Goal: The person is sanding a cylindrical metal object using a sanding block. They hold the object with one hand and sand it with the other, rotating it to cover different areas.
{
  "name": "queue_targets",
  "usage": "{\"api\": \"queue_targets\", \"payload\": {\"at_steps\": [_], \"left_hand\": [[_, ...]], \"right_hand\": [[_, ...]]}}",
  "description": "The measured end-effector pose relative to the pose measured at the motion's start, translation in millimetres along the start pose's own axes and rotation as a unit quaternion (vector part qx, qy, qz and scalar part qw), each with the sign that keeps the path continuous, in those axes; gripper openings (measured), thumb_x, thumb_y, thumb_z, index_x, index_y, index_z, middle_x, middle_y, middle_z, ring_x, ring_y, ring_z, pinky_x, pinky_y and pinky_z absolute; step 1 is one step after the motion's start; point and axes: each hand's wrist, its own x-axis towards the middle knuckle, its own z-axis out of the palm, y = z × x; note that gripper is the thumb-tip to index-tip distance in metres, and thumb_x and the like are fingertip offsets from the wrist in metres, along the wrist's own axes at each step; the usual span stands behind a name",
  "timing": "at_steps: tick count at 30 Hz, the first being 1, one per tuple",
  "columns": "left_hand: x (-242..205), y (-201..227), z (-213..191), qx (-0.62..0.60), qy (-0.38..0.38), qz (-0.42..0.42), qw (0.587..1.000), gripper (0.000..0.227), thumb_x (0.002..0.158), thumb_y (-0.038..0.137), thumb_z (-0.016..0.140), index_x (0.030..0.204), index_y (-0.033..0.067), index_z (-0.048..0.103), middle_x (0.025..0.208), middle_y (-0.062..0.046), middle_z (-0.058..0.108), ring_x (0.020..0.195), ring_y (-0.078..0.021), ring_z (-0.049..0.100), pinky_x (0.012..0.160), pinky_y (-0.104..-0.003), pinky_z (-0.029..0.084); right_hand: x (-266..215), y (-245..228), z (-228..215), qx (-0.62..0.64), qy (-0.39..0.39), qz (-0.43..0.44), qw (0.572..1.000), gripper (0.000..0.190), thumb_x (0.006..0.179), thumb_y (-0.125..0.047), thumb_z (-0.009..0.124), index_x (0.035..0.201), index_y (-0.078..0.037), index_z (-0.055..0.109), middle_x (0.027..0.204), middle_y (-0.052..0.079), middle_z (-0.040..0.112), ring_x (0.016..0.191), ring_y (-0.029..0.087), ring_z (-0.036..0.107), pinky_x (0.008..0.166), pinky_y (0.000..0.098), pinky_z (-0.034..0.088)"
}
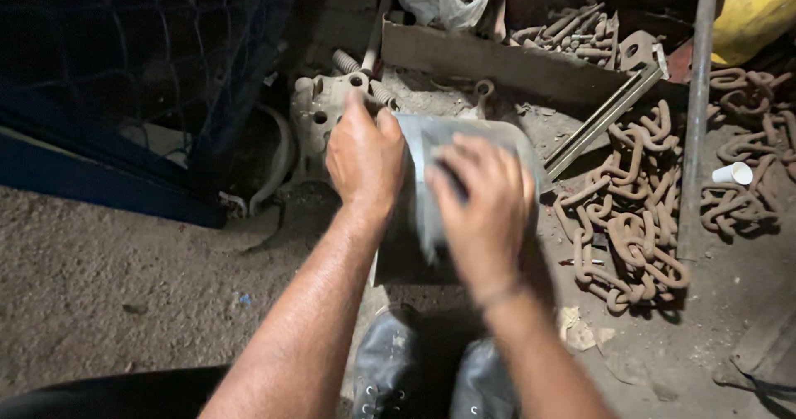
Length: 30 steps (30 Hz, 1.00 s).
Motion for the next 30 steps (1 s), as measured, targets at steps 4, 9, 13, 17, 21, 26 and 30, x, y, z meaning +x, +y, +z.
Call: {"api": "queue_targets", "payload": {"at_steps": [4,9,13,17,21,26,30], "left_hand": [[2,-6,7,-0.027,-0.018,-0.015,0.999,0.045,0.092,0.029,0.062,0.128,0.0026,0.062,0.098,-0.024,0.074,0.094,-0.0457,0.070,0.084,-0.056,0.052],[-4,3,-8,-0.032,-0.037,-0.033,0.998,0.050,0.091,0.031,0.062,0.131,0.0005,0.060,0.098,-0.027,0.073,0.094,-0.0473,0.069,0.084,-0.056,0.052],[-3,10,-13,-0.048,-0.033,-0.034,0.998,0.050,0.090,0.032,0.063,0.130,0.0015,0.061,0.097,-0.027,0.073,0.095,-0.0474,0.069,0.085,-0.056,0.051],[0,6,-10,-0.032,-0.038,-0.028,0.998,0.050,0.089,0.031,0.063,0.130,0.0022,0.061,0.098,-0.027,0.073,0.095,-0.0472,0.069,0.085,-0.055,0.051],[9,23,-16,-0.020,-0.019,0.008,1.000,0.045,0.088,0.028,0.063,0.125,0.0029,0.062,0.100,-0.027,0.073,0.097,-0.0463,0.069,0.085,-0.055,0.051],[0,52,-29,0.126,0.011,0.162,0.979,0.025,0.090,0.024,0.062,0.108,0.0062,0.062,0.104,-0.020,0.071,0.099,-0.0401,0.066,0.083,-0.051,0.050],[-29,81,-24,0.025,-0.069,0.320,0.945,0.024,0.092,0.023,0.061,0.109,0.0075,0.065,0.106,-0.013,0.066,0.102,-0.0348,0.061,0.081,-0.048,0.046]], "right_hand": [[-20,-14,-4,-0.039,0.023,-0.006,0.999,0.025,0.087,-0.033,0.079,0.106,-0.018,0.078,0.124,0.000,0.069,0.122,0.025,0.059,0.106,0.0461,0.039],[58,29,16,-0.002,-0.119,0.079,0.990,0.026,0.086,-0.041,0.078,0.100,-0.020,0.082,0.106,0.006,0.076,0.109,0.028,0.067,0.099,0.0445,0.045],[79,41,22,0.016,-0.177,0.133,0.975,0.031,0.080,-0.045,0.080,0.099,-0.020,0.083,0.098,0.012,0.077,0.097,0.032,0.072,0.094,0.0467,0.050],[65,38,5,0.087,-0.147,0.162,0.972,0.029,0.086,-0.041,0.075,0.106,-0.021,0.080,0.106,0.009,0.076,0.102,0.029,0.073,0.095,0.0413,0.054],[45,37,-9,0.048,-0.088,-0.032,0.994,0.019,0.086,-0.026,0.073,0.099,-0.016,0.081,0.111,0.007,0.078,0.111,0.030,0.068,0.099,0.0447,0.047],[37,60,-3,0.114,-0.071,-0.027,0.991,0.019,0.088,-0.016,0.070,0.105,-0.012,0.079,0.118,0.006,0.077,0.116,0.025,0.067,0.106,0.0406,0.047],[51,82,4,0.399,-0.071,0.124,0.906,0.032,0.092,-0.006,0.058,0.121,-0.004,0.071,0.120,0.007,0.074,0.115,0.019,0.069,0.103,0.0326,0.052]]}}
